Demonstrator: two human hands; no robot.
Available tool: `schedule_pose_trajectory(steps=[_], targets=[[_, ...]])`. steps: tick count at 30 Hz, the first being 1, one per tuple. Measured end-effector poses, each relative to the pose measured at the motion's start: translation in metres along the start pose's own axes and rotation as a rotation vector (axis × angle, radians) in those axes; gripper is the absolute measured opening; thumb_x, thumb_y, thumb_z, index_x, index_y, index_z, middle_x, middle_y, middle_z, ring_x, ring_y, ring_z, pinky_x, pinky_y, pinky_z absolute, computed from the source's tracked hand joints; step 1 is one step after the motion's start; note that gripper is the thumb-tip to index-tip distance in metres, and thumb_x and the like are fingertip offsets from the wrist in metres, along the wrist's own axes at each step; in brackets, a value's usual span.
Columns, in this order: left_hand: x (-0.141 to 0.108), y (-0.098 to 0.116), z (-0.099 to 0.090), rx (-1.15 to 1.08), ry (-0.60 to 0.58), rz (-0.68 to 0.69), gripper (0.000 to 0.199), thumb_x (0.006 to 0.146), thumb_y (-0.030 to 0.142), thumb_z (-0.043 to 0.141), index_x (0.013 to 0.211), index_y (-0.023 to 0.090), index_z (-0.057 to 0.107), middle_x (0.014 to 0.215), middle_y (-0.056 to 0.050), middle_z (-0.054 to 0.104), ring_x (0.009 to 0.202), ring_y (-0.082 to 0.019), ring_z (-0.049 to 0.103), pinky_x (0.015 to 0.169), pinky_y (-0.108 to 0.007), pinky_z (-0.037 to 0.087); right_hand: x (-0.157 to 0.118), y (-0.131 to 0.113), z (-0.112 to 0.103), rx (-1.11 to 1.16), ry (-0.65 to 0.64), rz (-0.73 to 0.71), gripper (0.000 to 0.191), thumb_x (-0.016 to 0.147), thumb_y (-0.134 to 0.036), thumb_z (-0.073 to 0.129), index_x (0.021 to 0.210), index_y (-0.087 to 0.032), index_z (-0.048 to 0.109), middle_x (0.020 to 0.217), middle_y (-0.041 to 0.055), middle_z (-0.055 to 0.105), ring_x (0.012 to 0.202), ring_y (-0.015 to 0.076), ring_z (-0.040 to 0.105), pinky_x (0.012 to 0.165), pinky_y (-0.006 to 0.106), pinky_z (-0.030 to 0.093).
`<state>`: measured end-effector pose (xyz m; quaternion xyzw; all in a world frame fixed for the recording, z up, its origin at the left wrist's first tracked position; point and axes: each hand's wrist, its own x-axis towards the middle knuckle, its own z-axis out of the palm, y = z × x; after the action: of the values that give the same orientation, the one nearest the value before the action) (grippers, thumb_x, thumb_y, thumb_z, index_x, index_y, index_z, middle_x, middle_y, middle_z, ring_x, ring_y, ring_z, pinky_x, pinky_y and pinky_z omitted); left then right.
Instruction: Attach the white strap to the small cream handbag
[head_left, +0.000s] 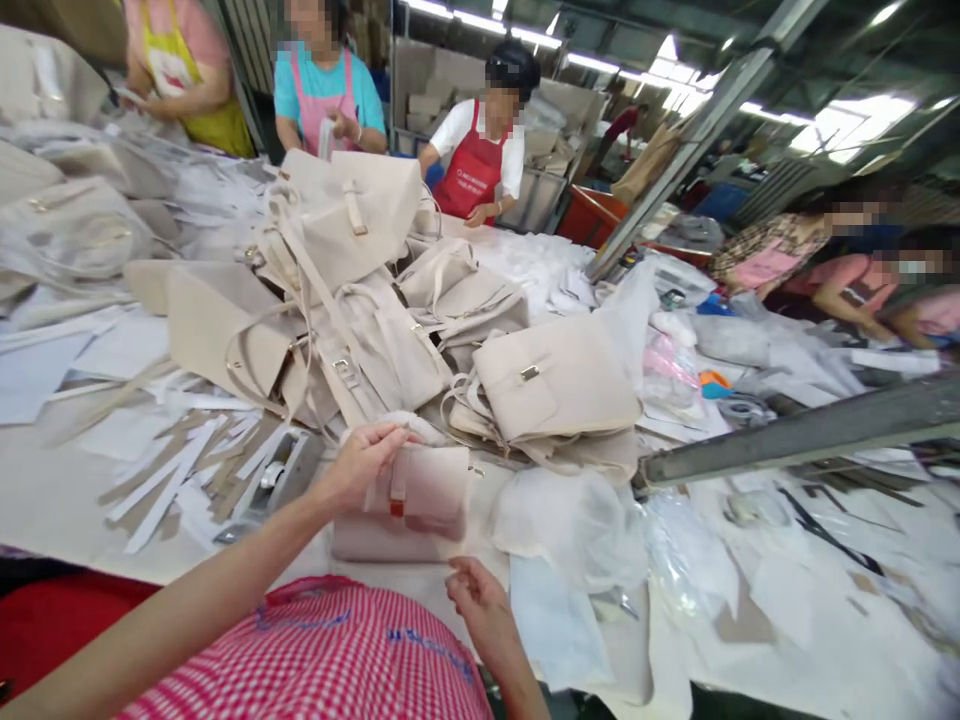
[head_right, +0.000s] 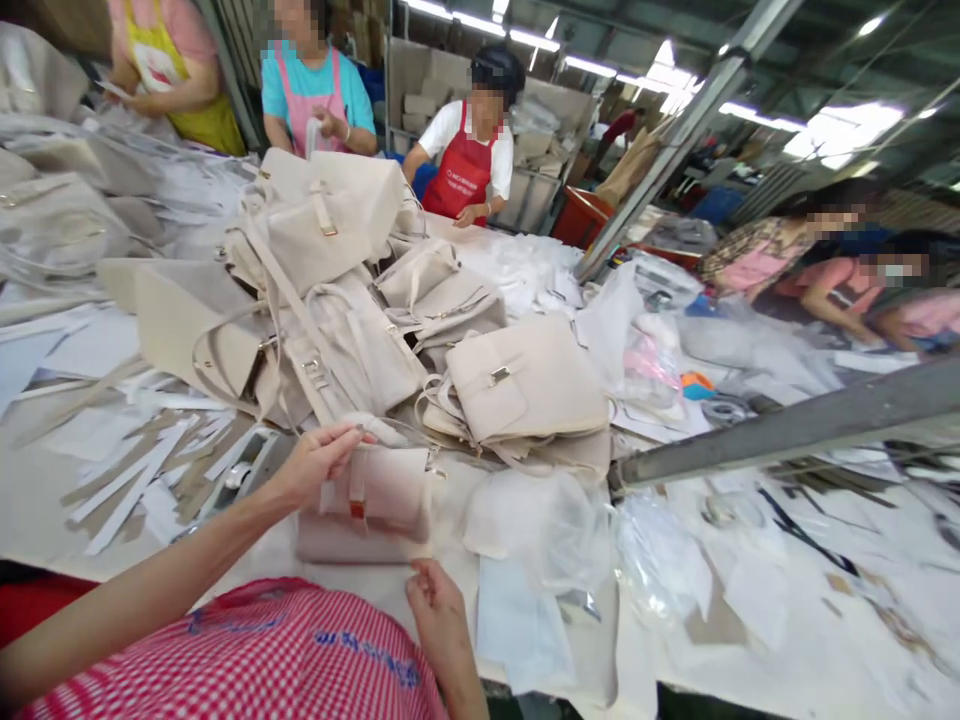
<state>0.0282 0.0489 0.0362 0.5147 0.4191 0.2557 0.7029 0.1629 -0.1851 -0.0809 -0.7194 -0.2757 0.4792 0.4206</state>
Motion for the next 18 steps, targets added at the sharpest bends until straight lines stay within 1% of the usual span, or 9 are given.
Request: schedule_pose_trajectory(steps=[2,4,6,8,10,13,15,18], targets=[[0.011,0.003,0.003,-0.010,-0.081,-0.076,0.047,0.068,0.056,0.073,0.089,0.014,0.069,0.047,0.011,0.026,0.042,-0.005,0.017,0.043,-0.021,0.011,-0.007,0.015,-0.012,-0.068,0.063,0.005,0.040,0.077,-0.054,0.060,0.095,-0.020,0.071,0.068,0.0009,0.062,0.067,0.0191,0.058,0.066,0.031,0.048],[0.019,0.000,0.003,-0.029,-0.120,-0.141,0.050,0.067,0.057,0.075,0.091,0.014,0.067,0.047,0.011,0.032,0.041,-0.005,0.020,0.042,-0.020,0.014,-0.015,0.029,-0.026,-0.077,0.109,-0.003,0.040,0.074,-0.058,0.063,0.089,-0.022,0.072,0.066,0.0007,0.063,0.065,0.0194,0.059,0.066,0.032,0.049],[0.021,-0.006,0.002,-0.038,-0.135,-0.142,0.051,0.066,0.057,0.076,0.093,0.015,0.065,0.051,0.008,0.045,0.042,-0.006,0.033,0.043,-0.019,0.025,-0.022,0.041,-0.046,-0.038,0.143,0.027,0.042,0.070,-0.061,0.067,0.084,-0.022,0.073,0.066,0.0019,0.065,0.065,0.0213,0.061,0.063,0.032,0.050],[0.018,-0.011,-0.001,-0.029,-0.152,-0.130,0.049,0.067,0.055,0.077,0.093,0.015,0.064,0.058,0.004,0.055,0.050,-0.009,0.046,0.050,-0.021,0.036,-0.029,0.053,-0.073,0.003,0.210,0.099,0.044,0.068,-0.064,0.067,0.082,-0.022,0.073,0.069,0.0044,0.069,0.069,0.0239,0.065,0.062,0.033,0.052],[0.014,-0.015,-0.003,-0.003,-0.157,-0.137,0.047,0.069,0.054,0.077,0.091,0.015,0.064,0.063,0.001,0.061,0.057,-0.012,0.054,0.054,-0.023,0.041,-0.035,0.064,-0.103,0.022,0.316,0.181,0.047,0.066,-0.066,0.066,0.083,-0.022,0.073,0.077,0.0073,0.073,0.076,0.0273,0.070,0.067,0.035,0.054],[0.007,-0.020,-0.005,0.039,-0.133,-0.150,0.047,0.071,0.057,0.075,0.088,0.015,0.065,0.069,-0.002,0.066,0.058,-0.013,0.055,0.053,-0.023,0.038,-0.037,0.075,-0.140,-0.004,0.504,0.220,0.050,0.063,-0.067,0.065,0.085,-0.023,0.072,0.084,0.0100,0.076,0.085,0.0315,0.072,0.073,0.038,0.057],[0.005,-0.022,-0.004,0.059,-0.114,-0.155,0.047,0.070,0.058,0.075,0.085,0.015,0.065,0.067,-0.002,0.066,0.056,-0.012,0.053,0.051,-0.022,0.035,-0.034,0.077,-0.153,-0.048,0.580,0.207,0.048,0.066,-0.066,0.062,0.086,-0.023,0.071,0.085,0.0104,0.076,0.084,0.0314,0.073,0.071,0.038,0.057],[0.002,-0.024,-0.004,0.060,-0.101,-0.154,0.047,0.068,0.058,0.076,0.082,0.015,0.064,0.062,0.000,0.064,0.054,-0.011,0.053,0.050,-0.021,0.032,-0.030,0.075,-0.166,-0.117,0.657,0.193,0.045,0.072,-0.063,0.056,0.088,-0.024,0.071,0.085,0.0089,0.076,0.081,0.0293,0.073,0.070,0.037,0.058]])
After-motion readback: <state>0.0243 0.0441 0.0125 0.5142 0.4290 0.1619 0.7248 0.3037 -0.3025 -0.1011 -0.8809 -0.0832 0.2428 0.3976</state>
